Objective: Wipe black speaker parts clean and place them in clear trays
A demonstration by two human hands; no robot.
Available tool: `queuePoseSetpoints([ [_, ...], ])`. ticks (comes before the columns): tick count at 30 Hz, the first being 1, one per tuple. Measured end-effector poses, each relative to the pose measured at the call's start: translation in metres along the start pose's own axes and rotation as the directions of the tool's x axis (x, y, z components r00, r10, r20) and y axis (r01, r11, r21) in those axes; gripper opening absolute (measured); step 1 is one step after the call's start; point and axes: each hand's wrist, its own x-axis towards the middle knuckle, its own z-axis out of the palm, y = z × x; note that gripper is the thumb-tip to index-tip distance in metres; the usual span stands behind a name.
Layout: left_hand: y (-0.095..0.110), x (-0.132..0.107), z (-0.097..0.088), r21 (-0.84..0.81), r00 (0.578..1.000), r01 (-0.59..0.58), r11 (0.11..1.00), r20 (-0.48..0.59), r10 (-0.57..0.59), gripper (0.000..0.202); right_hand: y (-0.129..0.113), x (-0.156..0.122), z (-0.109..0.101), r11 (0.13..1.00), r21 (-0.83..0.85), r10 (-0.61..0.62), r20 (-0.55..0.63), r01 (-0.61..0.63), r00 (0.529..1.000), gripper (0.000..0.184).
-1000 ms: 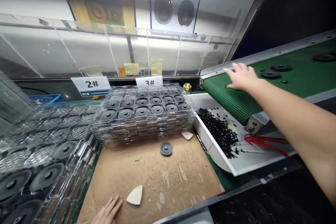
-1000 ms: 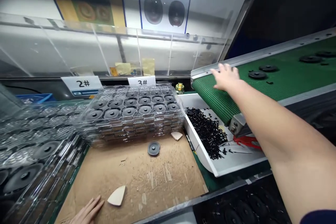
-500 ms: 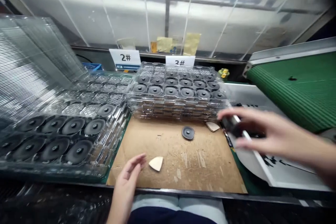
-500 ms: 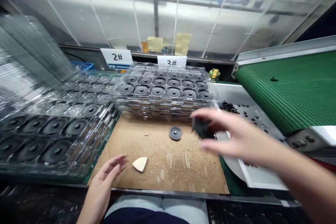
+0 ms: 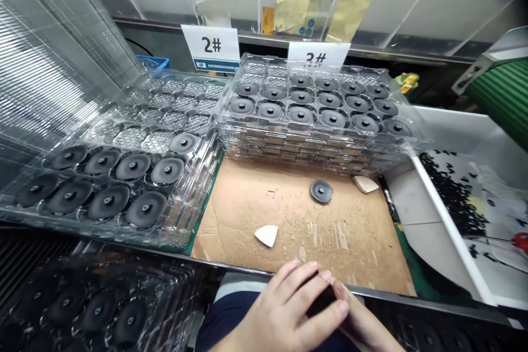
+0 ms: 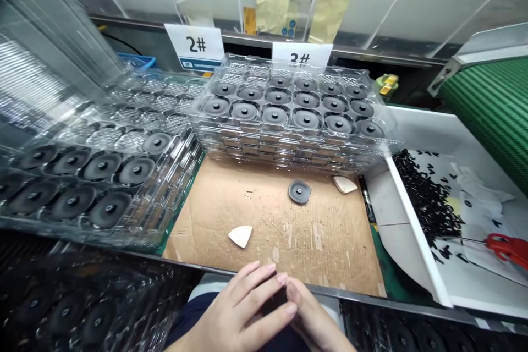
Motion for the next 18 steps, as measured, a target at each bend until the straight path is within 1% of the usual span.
queuePoseSetpoints([
  [1, -0.002, -0.003, 0.000, -0.017, 1.000, 0.028, 0.999, 0.007, -0.028, 0.046, 0.000, 0.002, 0.002, 0.998, -0.065, -0.013, -0.028, 0.011, 1.000, 0.077],
  [2, -0.004, -0.008, 0.000, -0.059, 0.997, 0.081, 0.995, 0.010, -0.080, 0.051, -0.001, 0.007, 0.004, 0.988, -0.148, -0.039, -0.055, 0.031, 0.998, 0.075],
  [3, -0.007, -0.013, 0.001, -0.134, 0.985, 0.171, 0.976, 0.010, -0.172, 0.057, -0.004, 0.012, 0.005, 0.969, -0.240, -0.078, -0.080, 0.057, 0.994, 0.072],
  [4, -0.010, -0.018, 0.002, -0.249, 0.953, 0.293, 0.923, 0.003, -0.302, 0.062, -0.008, 0.019, 0.007, 0.940, -0.332, -0.125, -0.104, 0.084, 0.987, 0.068],
  [5, -0.013, -0.024, 0.002, -0.411, 0.888, 0.423, 0.808, 0.008, -0.460, 0.066, -0.012, 0.027, 0.009, 0.903, -0.416, -0.175, -0.124, 0.109, 0.977, 0.063],
  [6, -0.017, -0.030, 0.001, -0.595, 0.783, 0.522, 0.611, 0.050, -0.620, 0.067, -0.015, 0.036, 0.011, 0.861, -0.492, -0.224, -0.140, 0.128, 0.965, 0.057],
  [7, -0.021, -0.035, -0.001, -0.757, 0.650, 0.554, 0.347, 0.133, -0.748, 0.067, -0.016, 0.045, 0.014, 0.818, -0.559, -0.266, -0.150, 0.141, 0.952, 0.052],
  [8, -0.026, -0.040, -0.003, -0.862, 0.519, 0.502, 0.069, 0.236, -0.822, 0.066, -0.016, 0.054, 0.017, 0.774, -0.615, -0.302, -0.153, 0.148, 0.941, 0.048],
  [9, -0.030, -0.045, -0.007, -0.907, 0.420, 0.389, -0.162, 0.331, -0.845, 0.065, -0.014, 0.064, 0.021, 0.729, -0.668, -0.333, -0.150, 0.153, 0.931, 0.043],
  [10, -0.033, -0.049, -0.012, -0.909, 0.360, 0.264, -0.323, 0.403, -0.841, 0.064, -0.010, 0.073, 0.025, 0.687, -0.710, -0.356, -0.143, 0.155, 0.923, 0.039],
  [11, -0.036, -0.052, -0.017, -0.896, 0.325, 0.159, -0.415, 0.445, -0.835, 0.063, -0.006, 0.082, 0.029, 0.650, -0.744, -0.376, -0.136, 0.156, 0.917, 0.037],
  [12, -0.038, -0.055, -0.021, -0.887, 0.302, 0.075, -0.456, 0.456, -0.837, 0.063, -0.001, 0.090, 0.033, 0.619, -0.769, -0.394, -0.131, 0.158, 0.910, 0.035],
  [13, -0.039, -0.057, -0.026, -0.882, 0.288, 0.016, -0.471, 0.455, -0.842, 0.063, 0.003, 0.097, 0.035, 0.595, -0.788, -0.412, -0.130, 0.158, 0.902, 0.035],
  [15, -0.040, -0.059, -0.032, -0.873, 0.278, -0.054, -0.485, 0.454, -0.847, 0.064, 0.007, 0.110, 0.036, 0.563, -0.811, -0.450, -0.138, 0.160, 0.882, 0.033],
  [18, -0.040, -0.061, -0.036, -0.855, 0.283, -0.108, -0.508, 0.463, -0.840, 0.064, 0.003, 0.120, 0.033, 0.553, -0.813, -0.499, -0.149, 0.181, 0.854, 0.030],
])
